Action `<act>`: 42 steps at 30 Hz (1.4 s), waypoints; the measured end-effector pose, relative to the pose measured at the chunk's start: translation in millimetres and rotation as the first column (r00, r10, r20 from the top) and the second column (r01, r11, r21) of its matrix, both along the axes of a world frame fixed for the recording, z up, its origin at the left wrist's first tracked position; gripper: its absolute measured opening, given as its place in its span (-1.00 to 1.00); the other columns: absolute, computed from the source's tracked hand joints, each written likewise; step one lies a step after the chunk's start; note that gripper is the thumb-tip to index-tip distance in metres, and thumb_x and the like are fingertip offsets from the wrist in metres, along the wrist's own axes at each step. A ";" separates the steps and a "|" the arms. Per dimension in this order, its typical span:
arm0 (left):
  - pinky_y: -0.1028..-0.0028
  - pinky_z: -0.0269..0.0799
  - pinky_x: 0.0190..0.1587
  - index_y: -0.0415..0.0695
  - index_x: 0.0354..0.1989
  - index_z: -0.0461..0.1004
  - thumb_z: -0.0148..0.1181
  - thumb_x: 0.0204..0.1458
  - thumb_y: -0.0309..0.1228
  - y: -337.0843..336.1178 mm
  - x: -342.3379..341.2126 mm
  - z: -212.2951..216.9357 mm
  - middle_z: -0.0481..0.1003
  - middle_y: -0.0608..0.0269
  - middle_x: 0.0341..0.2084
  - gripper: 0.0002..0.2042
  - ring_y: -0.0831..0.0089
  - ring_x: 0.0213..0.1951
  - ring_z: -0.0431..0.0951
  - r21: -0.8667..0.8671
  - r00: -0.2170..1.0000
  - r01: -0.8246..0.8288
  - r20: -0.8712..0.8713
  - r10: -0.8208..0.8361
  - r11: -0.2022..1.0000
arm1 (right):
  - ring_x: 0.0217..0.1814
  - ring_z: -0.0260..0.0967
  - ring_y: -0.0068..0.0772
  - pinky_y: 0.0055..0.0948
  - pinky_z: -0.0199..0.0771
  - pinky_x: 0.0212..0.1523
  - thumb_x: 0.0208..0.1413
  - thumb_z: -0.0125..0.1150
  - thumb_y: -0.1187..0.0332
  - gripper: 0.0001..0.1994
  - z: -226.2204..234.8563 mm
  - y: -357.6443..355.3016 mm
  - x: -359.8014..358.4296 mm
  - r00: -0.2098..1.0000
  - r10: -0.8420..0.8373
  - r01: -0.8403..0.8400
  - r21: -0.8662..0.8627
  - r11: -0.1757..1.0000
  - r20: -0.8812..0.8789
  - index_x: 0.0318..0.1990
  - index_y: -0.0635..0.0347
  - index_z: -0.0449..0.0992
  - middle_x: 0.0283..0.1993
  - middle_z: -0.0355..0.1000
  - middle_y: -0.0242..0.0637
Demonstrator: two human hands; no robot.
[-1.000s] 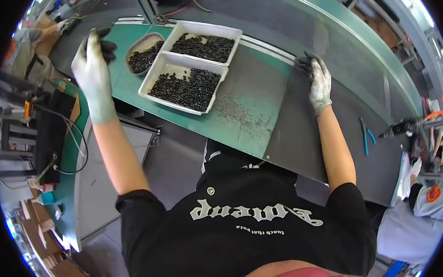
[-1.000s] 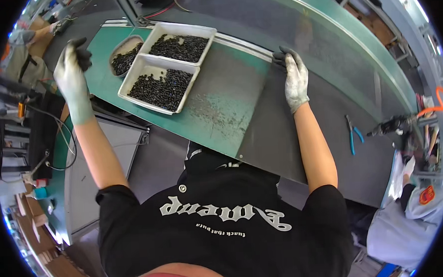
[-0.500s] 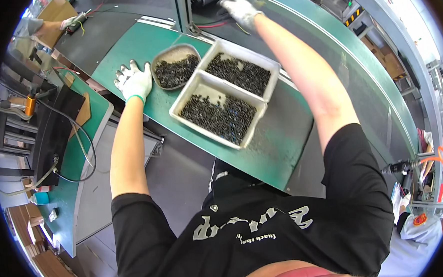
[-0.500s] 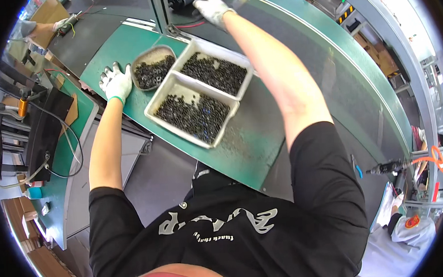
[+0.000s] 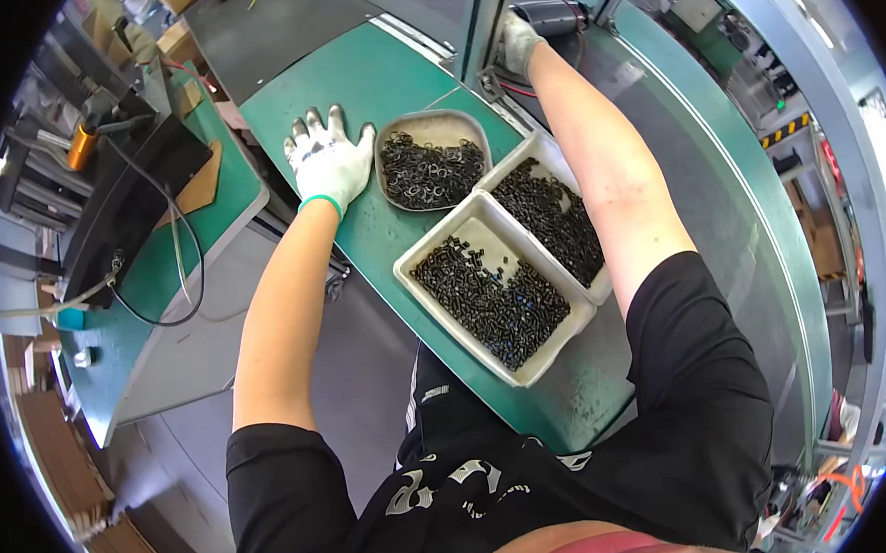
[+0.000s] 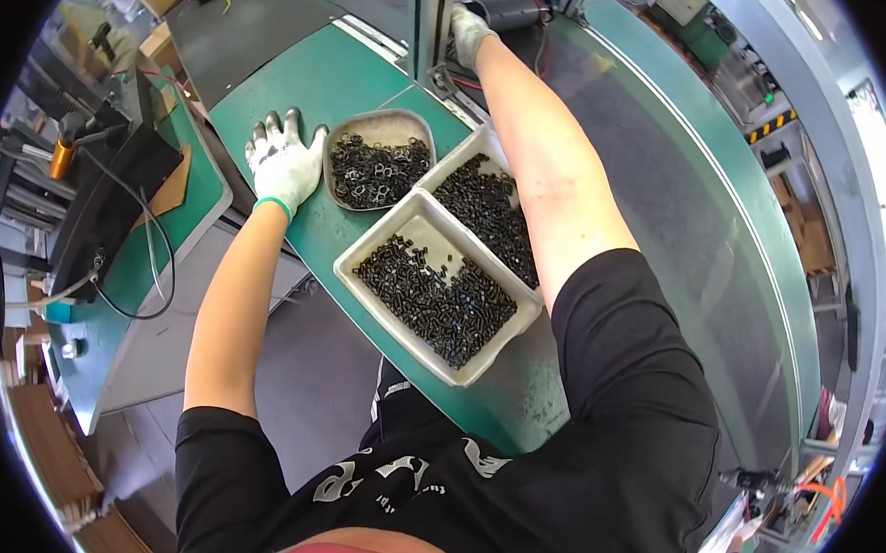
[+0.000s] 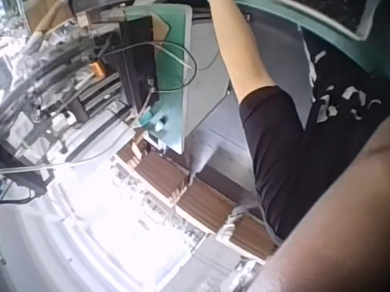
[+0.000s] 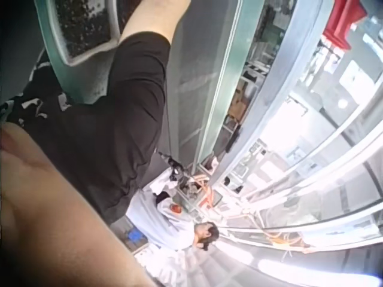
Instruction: Assembling electric motors and fan units using power tools at a manual station.
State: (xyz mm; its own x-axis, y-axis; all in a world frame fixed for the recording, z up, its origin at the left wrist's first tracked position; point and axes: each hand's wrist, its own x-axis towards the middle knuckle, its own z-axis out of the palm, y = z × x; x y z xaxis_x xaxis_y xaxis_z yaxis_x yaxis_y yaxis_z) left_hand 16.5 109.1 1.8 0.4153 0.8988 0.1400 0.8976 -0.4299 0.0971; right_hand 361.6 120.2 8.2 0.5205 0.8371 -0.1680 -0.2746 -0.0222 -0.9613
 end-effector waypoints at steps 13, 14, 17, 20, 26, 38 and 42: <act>0.05 -0.16 0.44 -0.06 0.38 0.17 -0.16 0.19 0.13 -2.0 16.4 -4.1 0.10 -0.08 0.38 -0.32 -0.02 0.43 0.02 0.038 1.000 0.021 0.022 -0.022 0.999 | -0.19 0.51 -0.20 -0.20 0.49 -0.13 0.23 0.05 0.05 -0.65 0.2 25.6 38.7 0.056 0.407 -0.159 -0.394 0.905 0.912 -0.10 0.11 0.56 -0.23 0.56 -0.21; 0.05 -0.16 0.44 -0.06 0.38 0.17 -0.16 0.19 0.13 -1.9 11.3 -4.1 0.10 -0.08 0.38 -0.32 -0.02 0.43 0.02 0.039 0.999 -0.010 0.034 0.008 0.999 | -0.24 0.52 -0.24 -0.24 0.50 -0.20 0.23 0.03 0.04 -0.65 5.9 31.2 29.0 -0.249 0.374 -0.087 -0.405 0.910 0.893 -0.18 0.12 0.57 -0.30 0.57 -0.25; 0.04 -0.17 0.44 -0.05 0.39 0.17 -0.16 0.19 0.13 -0.4 35.2 -2.6 0.08 -0.08 0.40 -0.32 -0.02 0.43 0.01 0.060 0.994 0.073 0.076 -0.077 0.996 | -0.13 0.52 -0.23 -0.23 0.47 -0.08 0.17 0.11 0.06 -0.62 3.5 18.1 80.0 0.974 0.147 -0.124 -0.141 0.982 0.171 -0.17 0.22 0.59 -0.19 0.57 -0.12; 0.04 -0.19 0.44 -0.04 0.39 0.16 -0.16 0.19 0.13 2.6 11.2 -5.6 0.07 -0.07 0.40 -0.31 -0.02 0.44 -0.01 0.028 0.997 0.006 0.073 -0.008 1.000 | 0.11 0.47 -0.06 -0.19 0.39 0.13 0.11 0.04 -0.02 -0.42 10.6 -19.6 68.8 0.470 0.206 0.411 -0.420 0.809 0.858 0.01 0.39 0.53 0.05 0.51 0.07; 0.02 -0.21 0.44 -0.03 0.41 0.13 -0.19 0.20 0.15 -0.4 9.9 3.6 0.04 -0.06 0.42 -0.31 -0.01 0.45 -0.06 0.026 0.997 0.036 0.063 -0.038 0.999 | 0.17 0.43 0.06 -0.17 0.38 0.17 -0.03 0.10 -0.09 -0.40 96.4 -166.2 93.4 0.040 0.718 0.590 -0.596 0.544 0.695 0.02 0.21 0.56 0.10 0.48 0.07; 0.02 -0.26 0.45 0.06 0.46 0.05 -0.26 0.18 0.21 10.6 12.6 -15.3 -0.05 0.01 0.46 -0.26 -0.01 0.47 -0.11 0.005 1.000 0.003 0.010 -0.003 1.000 | 0.01 0.52 -0.01 -0.20 0.46 0.06 -0.05 0.19 0.00 -0.54 178.4 -428.6 -49.0 0.339 0.788 0.618 -0.753 0.226 0.515 -0.13 0.17 0.64 -0.08 0.56 0.04; -0.01 -0.12 0.40 0.11 0.42 0.15 -0.24 0.16 0.23 13.8 17.5 -8.1 0.07 0.03 0.42 -0.29 -0.02 0.44 0.01 0.065 1.000 0.017 -0.006 -0.017 0.998 | -0.16 0.55 -0.02 -0.21 0.49 -0.05 -0.05 0.18 0.02 -0.58 167.9 -506.7 -107.6 0.369 0.714 0.674 -0.700 0.236 0.595 -0.25 0.19 0.67 -0.29 0.58 0.00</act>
